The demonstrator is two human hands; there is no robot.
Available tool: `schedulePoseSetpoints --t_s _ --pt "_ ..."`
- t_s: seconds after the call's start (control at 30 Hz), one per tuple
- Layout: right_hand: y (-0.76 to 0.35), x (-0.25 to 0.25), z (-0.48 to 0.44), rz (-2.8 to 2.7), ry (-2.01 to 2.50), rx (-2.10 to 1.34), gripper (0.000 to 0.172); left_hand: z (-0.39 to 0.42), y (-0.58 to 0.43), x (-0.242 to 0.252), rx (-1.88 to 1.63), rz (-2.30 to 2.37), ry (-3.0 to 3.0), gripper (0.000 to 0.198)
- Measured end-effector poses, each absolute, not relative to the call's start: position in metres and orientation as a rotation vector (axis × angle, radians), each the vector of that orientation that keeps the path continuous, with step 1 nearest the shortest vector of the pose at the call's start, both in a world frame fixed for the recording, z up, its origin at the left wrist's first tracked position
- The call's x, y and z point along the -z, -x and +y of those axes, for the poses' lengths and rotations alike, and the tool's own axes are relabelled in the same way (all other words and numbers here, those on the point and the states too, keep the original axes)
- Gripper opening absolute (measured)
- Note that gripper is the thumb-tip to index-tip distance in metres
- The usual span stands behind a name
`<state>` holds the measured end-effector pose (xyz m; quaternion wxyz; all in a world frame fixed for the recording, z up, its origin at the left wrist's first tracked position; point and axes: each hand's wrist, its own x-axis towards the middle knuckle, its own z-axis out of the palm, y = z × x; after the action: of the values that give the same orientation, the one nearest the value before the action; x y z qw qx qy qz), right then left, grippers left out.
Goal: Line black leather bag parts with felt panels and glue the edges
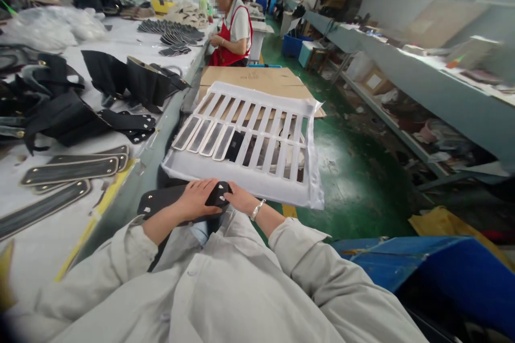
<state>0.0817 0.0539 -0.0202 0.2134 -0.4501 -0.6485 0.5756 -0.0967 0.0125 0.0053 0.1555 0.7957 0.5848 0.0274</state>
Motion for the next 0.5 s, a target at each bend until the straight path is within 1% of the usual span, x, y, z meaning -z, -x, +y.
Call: schedulePoseSetpoints --t_s 0.13,0.23,0.3,0.4,0.5 --pt "-0.083 0.021 0.049 -1.771 1.28 -1.608 0.042 0.016 0.095 -0.005 -0.055 1.65 -2.275 0.077" --pt "-0.091 0.02 0.04 -1.653 1.173 -1.849 0.05 0.015 0.098 -0.006 -0.03 1.645 -2.287 0.076" --pt "-0.097 0.023 0.033 -1.56 1.011 -1.965 0.061 0.014 0.099 -0.006 -0.019 1.654 -2.296 0.077" --pt "-0.102 0.036 0.026 -1.51 0.825 -1.878 0.072 0.014 0.098 -0.006 -0.028 1.616 -2.334 0.078" --pt "-0.101 0.047 0.024 -1.513 0.78 -1.81 0.075 0.017 0.099 -0.008 -0.06 1.528 -2.357 0.072"
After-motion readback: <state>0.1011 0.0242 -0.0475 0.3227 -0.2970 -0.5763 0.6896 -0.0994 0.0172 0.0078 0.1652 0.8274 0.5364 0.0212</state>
